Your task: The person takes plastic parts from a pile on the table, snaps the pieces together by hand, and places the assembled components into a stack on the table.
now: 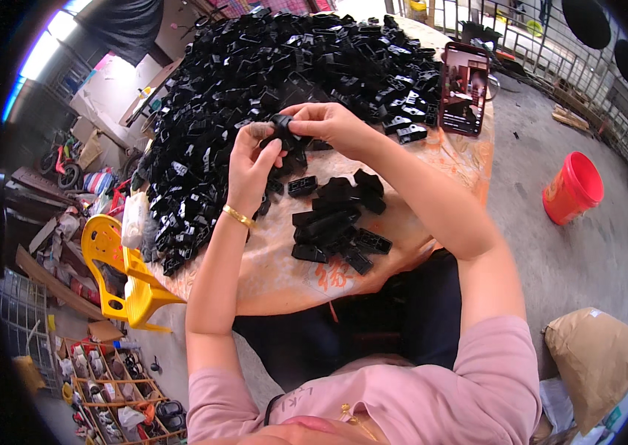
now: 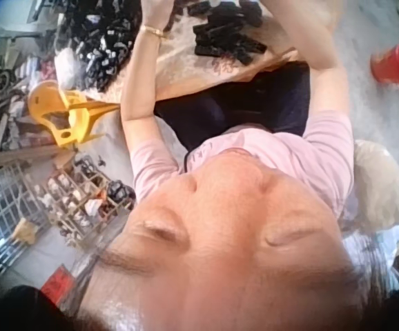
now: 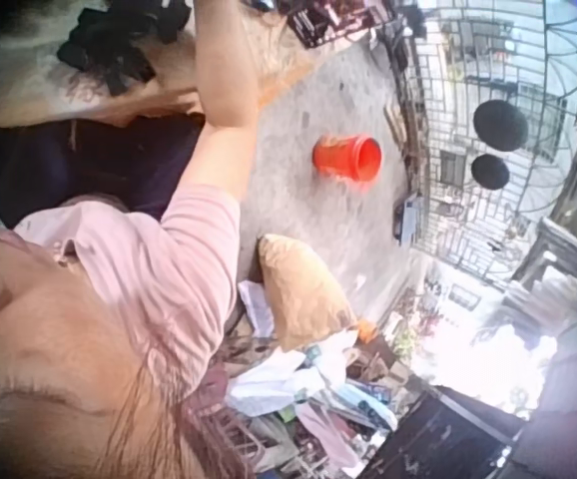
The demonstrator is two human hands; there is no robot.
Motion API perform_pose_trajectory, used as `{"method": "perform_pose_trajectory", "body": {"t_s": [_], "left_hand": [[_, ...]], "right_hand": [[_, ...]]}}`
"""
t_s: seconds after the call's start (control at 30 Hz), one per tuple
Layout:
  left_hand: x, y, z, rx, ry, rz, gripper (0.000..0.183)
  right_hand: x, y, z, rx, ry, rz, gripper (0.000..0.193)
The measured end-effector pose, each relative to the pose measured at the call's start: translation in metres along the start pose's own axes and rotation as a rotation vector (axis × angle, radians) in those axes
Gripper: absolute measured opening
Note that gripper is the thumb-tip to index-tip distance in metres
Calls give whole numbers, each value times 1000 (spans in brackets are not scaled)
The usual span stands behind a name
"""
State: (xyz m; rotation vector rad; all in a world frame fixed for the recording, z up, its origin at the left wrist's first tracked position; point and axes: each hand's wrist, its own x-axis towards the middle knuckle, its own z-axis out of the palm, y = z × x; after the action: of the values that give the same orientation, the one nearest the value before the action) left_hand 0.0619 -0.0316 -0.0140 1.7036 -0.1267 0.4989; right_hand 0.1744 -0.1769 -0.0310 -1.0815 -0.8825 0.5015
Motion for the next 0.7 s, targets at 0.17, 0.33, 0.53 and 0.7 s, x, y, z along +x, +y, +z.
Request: {"method": "perform_pose_trajectory", "body": {"t_s": [0.17,0.33,0.53,0.7], "left_hand": [[3,4,-8,38,-15,69,25],[3,13,-12,-253,-177,-209,32],[2,18,-13,-226,-242,-353,20],[2,16,-10,-352,-208,-342,21]], "right_hand": [[2,8,0,227,-36,25,23],[-3,-8,8,302,-150,97,25],[-3,-8,6,182,-236,24,16],[-4,-4,6,232,-286,72,28]]}}
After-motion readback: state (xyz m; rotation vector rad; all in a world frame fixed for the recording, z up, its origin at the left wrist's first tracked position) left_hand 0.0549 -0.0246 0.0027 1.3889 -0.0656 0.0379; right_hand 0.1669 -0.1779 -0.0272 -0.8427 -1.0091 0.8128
